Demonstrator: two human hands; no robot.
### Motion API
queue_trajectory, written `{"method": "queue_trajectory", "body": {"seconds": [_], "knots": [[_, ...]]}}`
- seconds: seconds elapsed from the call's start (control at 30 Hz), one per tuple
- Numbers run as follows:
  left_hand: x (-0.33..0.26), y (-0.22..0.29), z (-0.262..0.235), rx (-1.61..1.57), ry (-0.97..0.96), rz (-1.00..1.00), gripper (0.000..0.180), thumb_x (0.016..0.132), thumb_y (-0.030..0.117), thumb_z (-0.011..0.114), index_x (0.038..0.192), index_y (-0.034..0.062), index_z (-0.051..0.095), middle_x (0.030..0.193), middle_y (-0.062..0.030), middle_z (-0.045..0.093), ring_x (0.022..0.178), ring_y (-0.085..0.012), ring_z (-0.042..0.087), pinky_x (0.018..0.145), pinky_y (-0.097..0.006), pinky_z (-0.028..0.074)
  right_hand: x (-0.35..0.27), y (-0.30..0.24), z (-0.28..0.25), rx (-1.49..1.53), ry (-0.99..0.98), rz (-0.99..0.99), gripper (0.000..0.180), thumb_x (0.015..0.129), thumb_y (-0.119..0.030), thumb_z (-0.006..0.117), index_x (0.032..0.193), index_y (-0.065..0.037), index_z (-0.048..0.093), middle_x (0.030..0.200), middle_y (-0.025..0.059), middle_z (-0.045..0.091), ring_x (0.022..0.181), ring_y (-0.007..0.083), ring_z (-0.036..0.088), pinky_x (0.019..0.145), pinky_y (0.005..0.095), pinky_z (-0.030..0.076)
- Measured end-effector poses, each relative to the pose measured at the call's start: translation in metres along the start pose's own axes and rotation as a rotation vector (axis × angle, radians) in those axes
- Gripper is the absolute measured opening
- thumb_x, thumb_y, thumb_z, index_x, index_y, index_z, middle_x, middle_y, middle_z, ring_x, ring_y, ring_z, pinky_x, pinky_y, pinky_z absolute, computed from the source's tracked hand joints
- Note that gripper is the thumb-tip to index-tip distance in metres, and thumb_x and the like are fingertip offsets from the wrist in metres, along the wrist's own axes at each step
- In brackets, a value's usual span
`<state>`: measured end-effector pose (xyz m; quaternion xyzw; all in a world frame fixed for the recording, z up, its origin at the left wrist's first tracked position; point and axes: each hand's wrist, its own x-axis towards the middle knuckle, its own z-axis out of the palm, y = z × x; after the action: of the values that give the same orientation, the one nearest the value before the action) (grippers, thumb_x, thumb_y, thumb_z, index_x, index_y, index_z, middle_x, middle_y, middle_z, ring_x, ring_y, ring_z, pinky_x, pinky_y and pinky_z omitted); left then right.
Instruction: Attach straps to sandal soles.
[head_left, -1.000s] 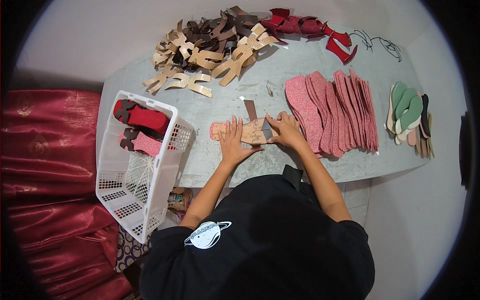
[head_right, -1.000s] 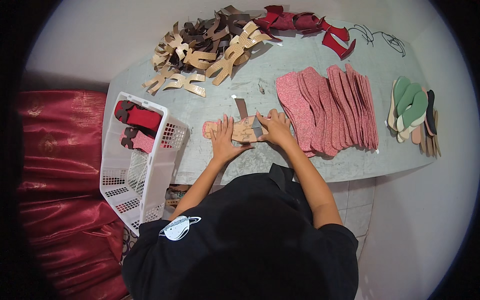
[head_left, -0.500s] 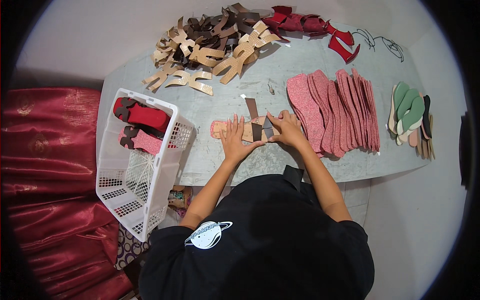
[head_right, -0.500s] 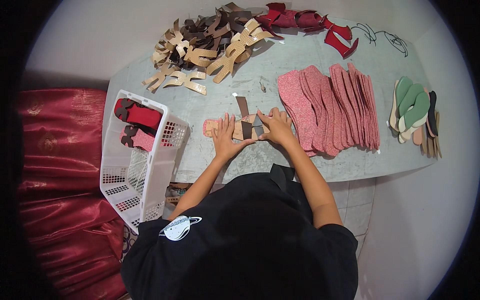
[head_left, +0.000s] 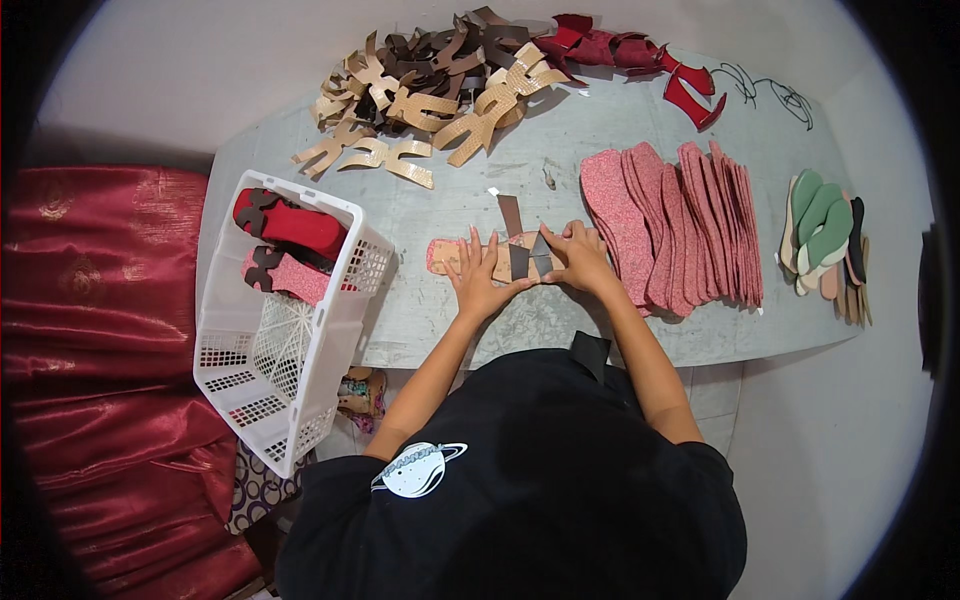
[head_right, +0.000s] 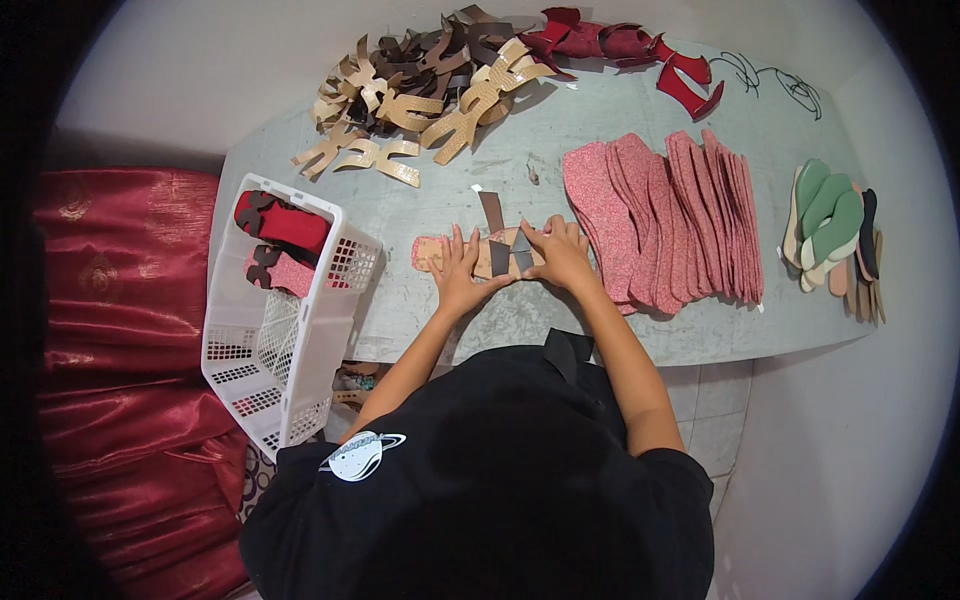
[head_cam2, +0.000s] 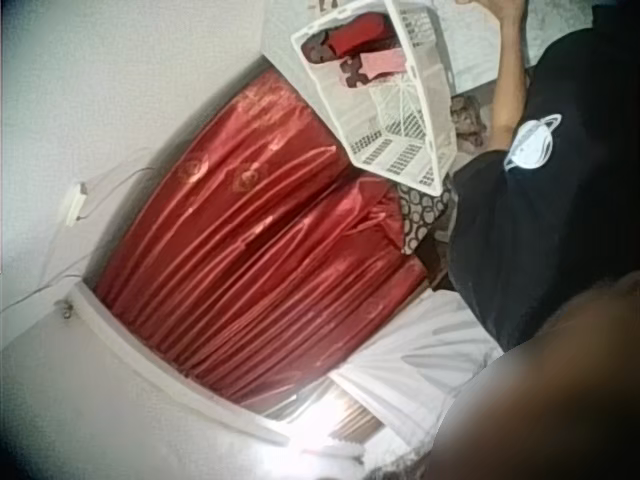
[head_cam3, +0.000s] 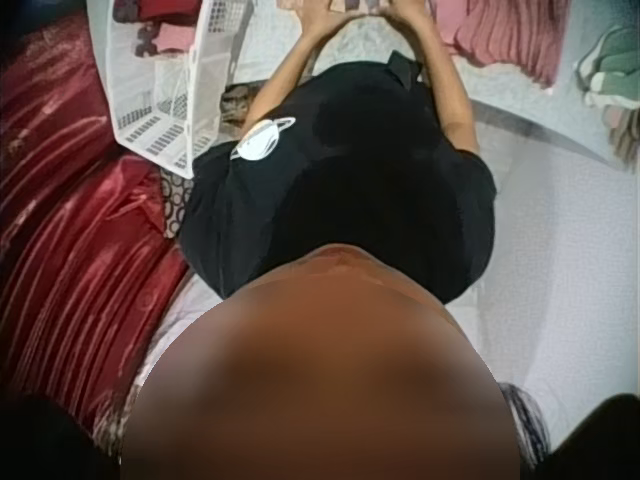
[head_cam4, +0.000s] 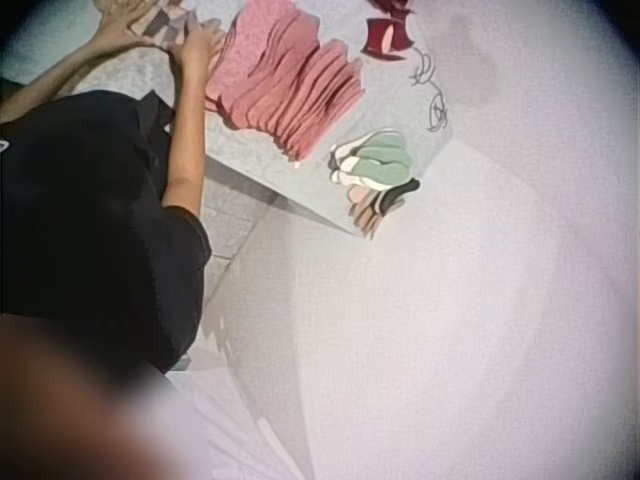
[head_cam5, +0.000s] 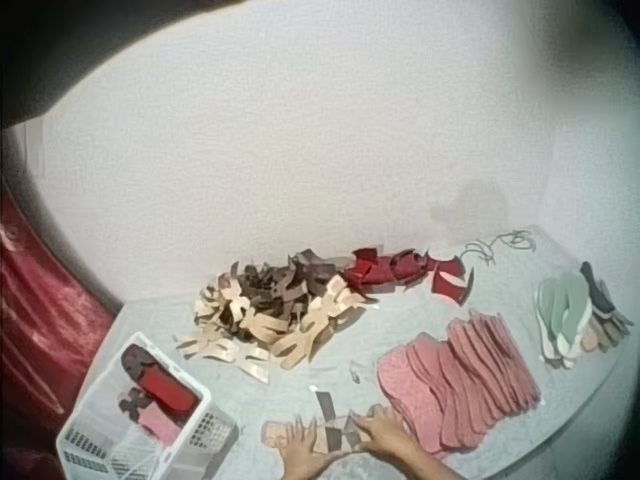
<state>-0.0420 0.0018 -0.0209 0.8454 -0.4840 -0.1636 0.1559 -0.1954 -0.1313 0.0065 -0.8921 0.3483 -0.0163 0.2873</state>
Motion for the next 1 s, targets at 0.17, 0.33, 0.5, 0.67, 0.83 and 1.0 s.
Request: {"method": "queue_trajectory", "body": {"seconds": [0.17,0.33,0.5,0.67,0.83,1.0], "knots": [[-0.0023,-0.0004,0.0031,-0.025,0.031,0.015,0.104,0.058,0.067,0.067,0.142,0.0215,0.026,0.15,-0.0136,0.001,0.137,-0.0373,0.004,0.1,-0.064,-0.002,-0.0015,-0.0028,-0.003,0.008,-0.011,0.004,0.088,0.053,-0.032,0.082,0.132,-0.03,0.045,0.109,0.0081,0.039,0.1,0.0281,0.037,0.088,0.0387,0.031],[-0.005,0.003,0.0014,-0.035,0.035,0.013,0.097,0.061,0.065,0.066,0.14,0.0214,0.029,0.15,-0.0132,0.004,0.137,-0.0366,0.005,0.1,-0.064,-0.003,-0.0015,-0.0021,-0.0015,0.019,-0.013,0.016,0.088,0.052,-0.031,0.083,0.132,-0.03,0.045,0.109,0.008,0.039,0.1,0.0282,0.037,0.088,0.0386,0.031],[0.0005,0.0024,0.0062,-0.11,0.136,-0.013,0.079,0.07,0.058,0.064,0.135,0.0197,0.041,0.148,-0.0142,0.016,0.137,-0.0359,0.009,0.099,-0.065,-0.003,-0.0012,-0.0029,-0.0008,0.025,-0.007,0.004,0.088,0.052,-0.031,0.083,0.132,-0.03,0.045,0.109,0.0082,0.039,0.1,0.0284,0.037,0.087,0.0383,0.032],[0.0013,0.0061,0.0041,-0.114,0.189,0.016,0.067,0.074,0.053,0.062,0.129,0.0167,0.049,0.146,-0.015,0.023,0.136,-0.0361,0.013,0.098,-0.066,-0.004,-0.0015,-0.002,-0.0023,0.022,0.0,-0.001,0.088,0.052,-0.031,0.083,0.132,-0.029,0.045,0.108,0.0084,0.039,0.1,0.0288,0.038,0.087,0.038,0.033],[0.0016,0.0058,0.0076,-0.138,0.221,0.013,0.066,0.073,0.052,0.064,0.127,0.0158,0.051,0.145,-0.015,0.024,0.136,-0.0362,0.013,0.098,-0.066,-0.004,-0.0021,-0.0009,-0.0014,0.023,0.009,-0.018,0.088,0.053,-0.032,0.083,0.132,-0.028,0.045,0.109,0.0089,0.039,0.099,0.0293,0.038,0.088,0.0388,0.034],[0.0021,0.0063,0.0082,-0.16,0.242,0.015,0.065,0.072,0.051,0.065,0.125,0.0152,0.053,0.145,-0.0151,0.025,0.136,-0.0365,0.014,0.098,-0.066,-0.005,-0.0017,-0.0005,-0.0023,0.017,0.003,-0.018,0.087,0.054,-0.032,0.082,0.132,-0.027,0.045,0.109,0.0094,0.039,0.099,0.0291,0.039,0.088,0.0383,0.035]]}}
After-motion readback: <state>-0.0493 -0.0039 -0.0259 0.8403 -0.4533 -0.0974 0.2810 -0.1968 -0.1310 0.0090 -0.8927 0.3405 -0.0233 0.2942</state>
